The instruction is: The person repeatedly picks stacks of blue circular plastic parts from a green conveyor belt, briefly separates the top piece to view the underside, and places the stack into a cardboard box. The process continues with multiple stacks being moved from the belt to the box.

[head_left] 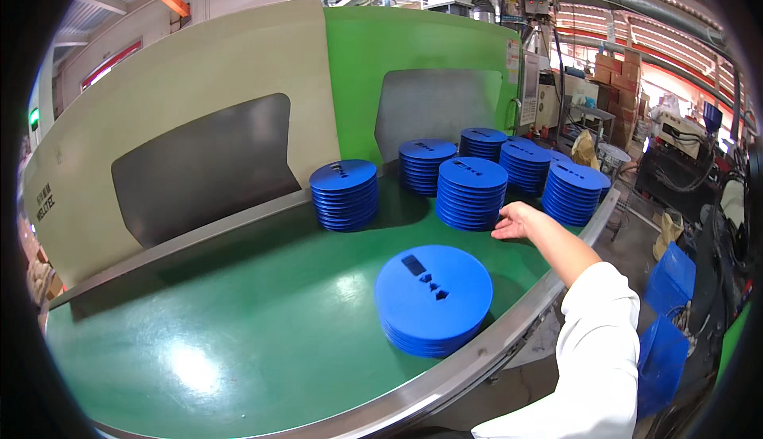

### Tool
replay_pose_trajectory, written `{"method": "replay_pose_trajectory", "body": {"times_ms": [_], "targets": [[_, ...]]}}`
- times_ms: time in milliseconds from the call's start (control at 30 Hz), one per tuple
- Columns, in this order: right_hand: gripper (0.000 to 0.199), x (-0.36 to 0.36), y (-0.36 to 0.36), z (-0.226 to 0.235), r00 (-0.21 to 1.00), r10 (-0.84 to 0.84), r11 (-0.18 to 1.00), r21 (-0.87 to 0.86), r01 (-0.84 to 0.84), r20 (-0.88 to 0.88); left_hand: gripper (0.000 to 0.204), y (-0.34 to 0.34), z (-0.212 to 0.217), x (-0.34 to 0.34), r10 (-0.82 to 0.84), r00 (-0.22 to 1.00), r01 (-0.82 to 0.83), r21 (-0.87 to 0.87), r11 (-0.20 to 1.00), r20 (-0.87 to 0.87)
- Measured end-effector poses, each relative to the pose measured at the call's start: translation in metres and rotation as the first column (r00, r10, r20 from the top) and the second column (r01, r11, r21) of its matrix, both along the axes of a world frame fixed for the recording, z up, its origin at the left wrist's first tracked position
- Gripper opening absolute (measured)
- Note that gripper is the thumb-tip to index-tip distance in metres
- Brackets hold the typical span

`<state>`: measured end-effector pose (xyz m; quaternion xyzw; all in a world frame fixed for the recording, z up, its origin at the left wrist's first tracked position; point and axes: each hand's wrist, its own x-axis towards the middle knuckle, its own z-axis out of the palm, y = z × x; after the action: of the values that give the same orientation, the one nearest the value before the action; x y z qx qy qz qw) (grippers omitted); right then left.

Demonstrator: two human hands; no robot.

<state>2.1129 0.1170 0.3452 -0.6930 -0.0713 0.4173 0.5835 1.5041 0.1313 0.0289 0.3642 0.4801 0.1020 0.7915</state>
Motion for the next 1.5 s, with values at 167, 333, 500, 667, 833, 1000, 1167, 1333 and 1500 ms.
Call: {"method": "replay_pose_trajectory", "body": {"times_ms": [167, 333, 500, 667, 833, 1000, 1167, 1333, 1500], "targets": [[0.047, 0.027, 0.02, -0.017, 0.995, 0.057, 0.998, 0.043, -0.054, -0.077, 0.058, -0.005, -0.003, 0.03, 0.008, 1.0, -0.008, -0.013, 1.0, -0.019], [0.044, 0.023, 0.022, -0.027, 0.996, 0.069, 0.982, 0.177, -0.06, -0.048, 0.057, -0.008, -0.004, 0.048, 0.008, 0.999, -0.009, -0.012, 1.0, -0.033], [0.038, 0.01, 0.025, -0.02, 0.995, 0.024, 0.964, 0.266, 0.003, -0.099, 0.057, -0.011, -0.004, 0.055, 0.005, 0.999, -0.005, -0.008, 1.0, -0.047], [0.035, 0.0, 0.027, -0.021, 0.995, -0.057, 0.926, 0.367, 0.086, -0.087, 0.056, -0.009, -0.005, 0.06, -0.014, 0.998, 0.014, -0.001, 1.0, -0.053], [0.025, -0.009, 0.008, -0.004, 0.993, -0.09, 0.944, 0.324, 0.061, 0.073, 0.056, -0.011, -0.006, 0.055, -0.031, 0.998, 0.032, 0.004, 0.999, -0.062], [0.024, 0.009, -0.047, 0.011, 0.986, -0.098, 0.923, 0.382, 0.04, 0.135, 0.055, -0.008, -0.012, 0.056, -0.117, 0.992, 0.118, 0.012, 0.993, -0.047], [0.027, -0.041, -0.125, 0.071, 0.965, -0.135, 0.929, 0.367, 0.045, 0.224, 0.055, -0.012, -0.024, 0.041, -0.255, 0.966, 0.257, 0.047, 0.965, -0.036], [0.025, -0.121, -0.231, 0.11, 0.931, -0.263, 0.919, 0.359, 0.161, 0.255, 0.054, -0.024, -0.053, 0.02, -0.525, 0.851, 0.518, 0.142, 0.844, 0.018], [0.035, -0.249, -0.33, 0.112, 0.907, -0.31, 0.928, 0.299, 0.223, 0.286, 0.054, -0.044, -0.12, -0.005, -0.78, 0.613, 0.706, 0.358, 0.611, 0.124]]}}
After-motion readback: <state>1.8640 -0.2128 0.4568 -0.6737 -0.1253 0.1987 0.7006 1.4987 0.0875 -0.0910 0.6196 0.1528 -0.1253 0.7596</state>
